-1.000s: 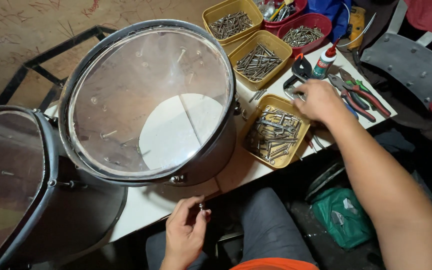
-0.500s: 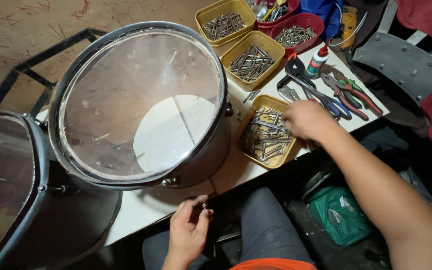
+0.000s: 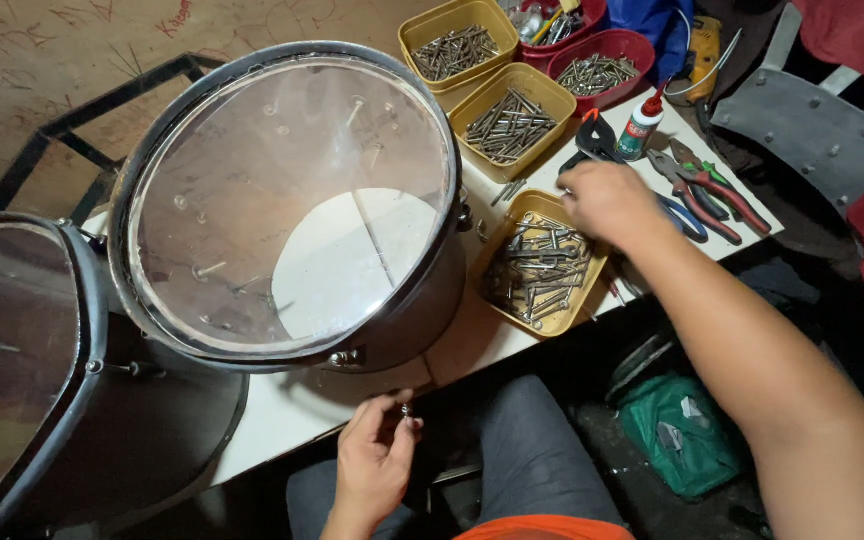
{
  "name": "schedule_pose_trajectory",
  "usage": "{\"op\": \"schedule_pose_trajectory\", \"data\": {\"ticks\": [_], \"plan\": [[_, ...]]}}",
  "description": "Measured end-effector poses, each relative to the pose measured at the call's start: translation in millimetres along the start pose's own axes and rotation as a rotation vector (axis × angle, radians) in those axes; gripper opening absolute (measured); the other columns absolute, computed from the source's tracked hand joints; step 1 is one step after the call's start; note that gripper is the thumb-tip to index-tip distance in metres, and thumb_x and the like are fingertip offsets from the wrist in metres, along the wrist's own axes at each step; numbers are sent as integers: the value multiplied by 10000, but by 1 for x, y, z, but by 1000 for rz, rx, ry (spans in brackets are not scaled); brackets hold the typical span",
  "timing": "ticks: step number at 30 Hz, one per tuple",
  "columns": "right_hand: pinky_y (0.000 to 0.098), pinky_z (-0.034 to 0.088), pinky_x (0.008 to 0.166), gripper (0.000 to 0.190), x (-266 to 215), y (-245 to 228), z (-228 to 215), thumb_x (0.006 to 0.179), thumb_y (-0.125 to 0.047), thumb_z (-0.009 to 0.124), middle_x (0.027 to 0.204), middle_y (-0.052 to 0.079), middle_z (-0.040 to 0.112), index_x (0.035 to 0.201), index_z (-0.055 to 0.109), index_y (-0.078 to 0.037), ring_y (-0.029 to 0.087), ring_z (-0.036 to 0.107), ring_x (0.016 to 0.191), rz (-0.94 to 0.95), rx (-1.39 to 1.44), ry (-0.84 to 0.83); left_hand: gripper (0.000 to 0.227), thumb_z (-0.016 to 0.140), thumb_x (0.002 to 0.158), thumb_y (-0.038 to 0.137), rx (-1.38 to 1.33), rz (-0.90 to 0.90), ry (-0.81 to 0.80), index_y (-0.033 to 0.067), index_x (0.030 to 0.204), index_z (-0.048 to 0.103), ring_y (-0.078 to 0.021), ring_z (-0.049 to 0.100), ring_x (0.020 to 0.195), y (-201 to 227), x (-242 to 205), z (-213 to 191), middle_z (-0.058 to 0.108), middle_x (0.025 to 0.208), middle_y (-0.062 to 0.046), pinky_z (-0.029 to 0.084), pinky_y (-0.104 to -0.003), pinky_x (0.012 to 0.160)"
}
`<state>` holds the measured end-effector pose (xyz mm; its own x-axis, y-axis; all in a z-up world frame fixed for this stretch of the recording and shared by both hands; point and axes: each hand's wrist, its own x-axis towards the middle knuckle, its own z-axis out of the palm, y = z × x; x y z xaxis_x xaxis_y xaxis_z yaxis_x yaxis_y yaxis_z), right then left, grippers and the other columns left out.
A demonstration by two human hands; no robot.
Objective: The person is assembling a drum by inserting and tightening metal bolts into the drum's rim. They pick bolts from a yellow container and secure them by hand around the drum head. The person also handles a container of bolts and a drumstick during the process.
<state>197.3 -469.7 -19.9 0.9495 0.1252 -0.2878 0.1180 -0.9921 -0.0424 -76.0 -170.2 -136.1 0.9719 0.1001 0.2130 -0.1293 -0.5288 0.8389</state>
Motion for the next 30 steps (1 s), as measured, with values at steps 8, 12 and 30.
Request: {"op": "schedule_pose_trajectory", "data": {"ticks": [8, 12, 30], "plan": [[473, 494, 1063, 557, -15, 18, 16, 1040, -378, 573, 1518, 163, 513, 1538, 453, -161, 287, 561, 1227, 158, 158, -148, 252, 664, 872, 165, -209, -382, -153, 127, 1099, 765, -97, 725, 847, -22, 3, 36, 807, 967, 2, 568, -243, 800], [521, 484, 1063, 534, -14, 42, 51, 991, -345, 637, 1270, 120, 554, 1480, 547, -150, 322, 578, 1185, 107, 216, 185, 223, 663, 907, 200, -220, -515, -301, 143, 1110, 734, -73, 562, 592, -24, 3, 57, 723, 823, 22, 506, -241, 553], [445, 292, 1139, 296, -12, -25, 98, 987, -174, 483, 1088, 20, 777, 1037, 775, -164, 206, 703, 1056, -125, -496, -313, 180, 662, 894, 172, -222, -622, -274, 174, 1044, 761, -89, 684, 682, -12, -7, 47, 698, 776, 31, 589, -266, 639]]}}
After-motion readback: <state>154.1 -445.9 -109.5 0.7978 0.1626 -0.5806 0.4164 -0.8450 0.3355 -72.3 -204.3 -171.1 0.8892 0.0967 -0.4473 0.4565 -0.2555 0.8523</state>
